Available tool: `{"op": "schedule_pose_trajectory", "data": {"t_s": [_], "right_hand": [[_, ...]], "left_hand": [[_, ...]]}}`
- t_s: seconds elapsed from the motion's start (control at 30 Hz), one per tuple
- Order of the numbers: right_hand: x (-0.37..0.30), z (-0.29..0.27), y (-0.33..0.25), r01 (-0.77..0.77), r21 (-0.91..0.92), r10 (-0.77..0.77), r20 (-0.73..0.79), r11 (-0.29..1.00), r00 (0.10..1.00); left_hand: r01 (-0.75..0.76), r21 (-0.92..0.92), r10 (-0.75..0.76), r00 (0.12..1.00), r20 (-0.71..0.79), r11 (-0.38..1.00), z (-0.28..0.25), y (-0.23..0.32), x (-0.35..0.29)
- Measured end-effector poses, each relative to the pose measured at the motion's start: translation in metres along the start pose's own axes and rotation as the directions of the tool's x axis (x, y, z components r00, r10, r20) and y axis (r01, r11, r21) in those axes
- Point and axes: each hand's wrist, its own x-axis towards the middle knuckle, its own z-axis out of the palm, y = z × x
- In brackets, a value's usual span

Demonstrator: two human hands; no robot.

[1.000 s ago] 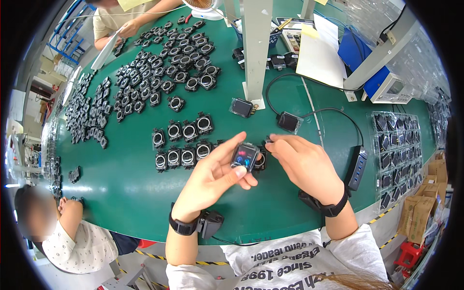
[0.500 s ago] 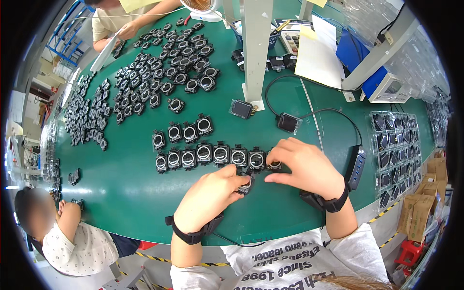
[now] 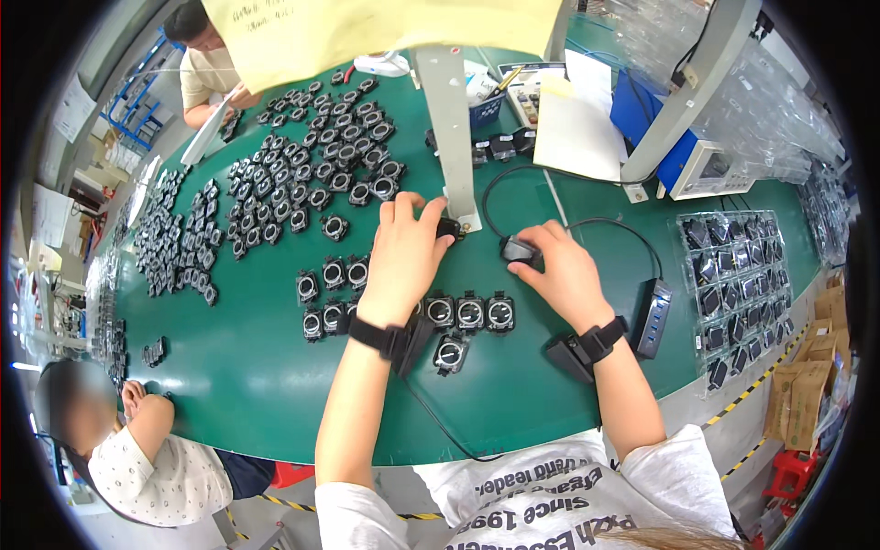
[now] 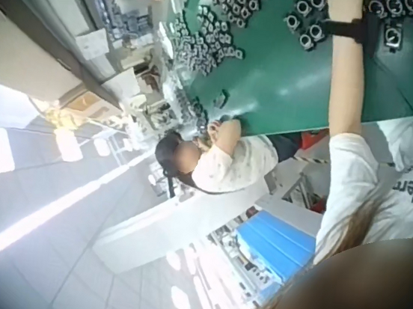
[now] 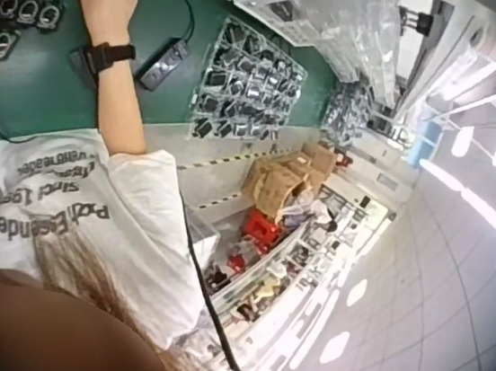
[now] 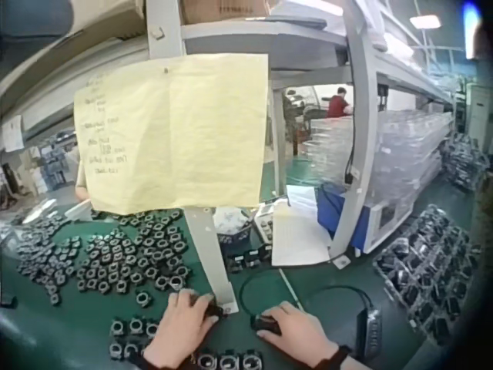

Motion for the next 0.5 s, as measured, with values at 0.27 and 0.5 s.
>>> {"op": "schedule_pose_trajectory", "data": {"t_s": [0.27,0.5], "right_hand": [[0.004,-0.001,-0.001,-0.151,0.449,0.094,0.146,0.881,0.985],[0.0,0.0,-0.025,-0.207,0.853,-0.08,0.277,0.479,0.958]], "left_hand": [[0.062,-0.072,-0.056,0.995,0.079,0.996,-0.004,-0.003,0.006],[0.352,-0.907,-0.216,0.927,0.305,0.229,-0.025,0.022,-0.052]]}}
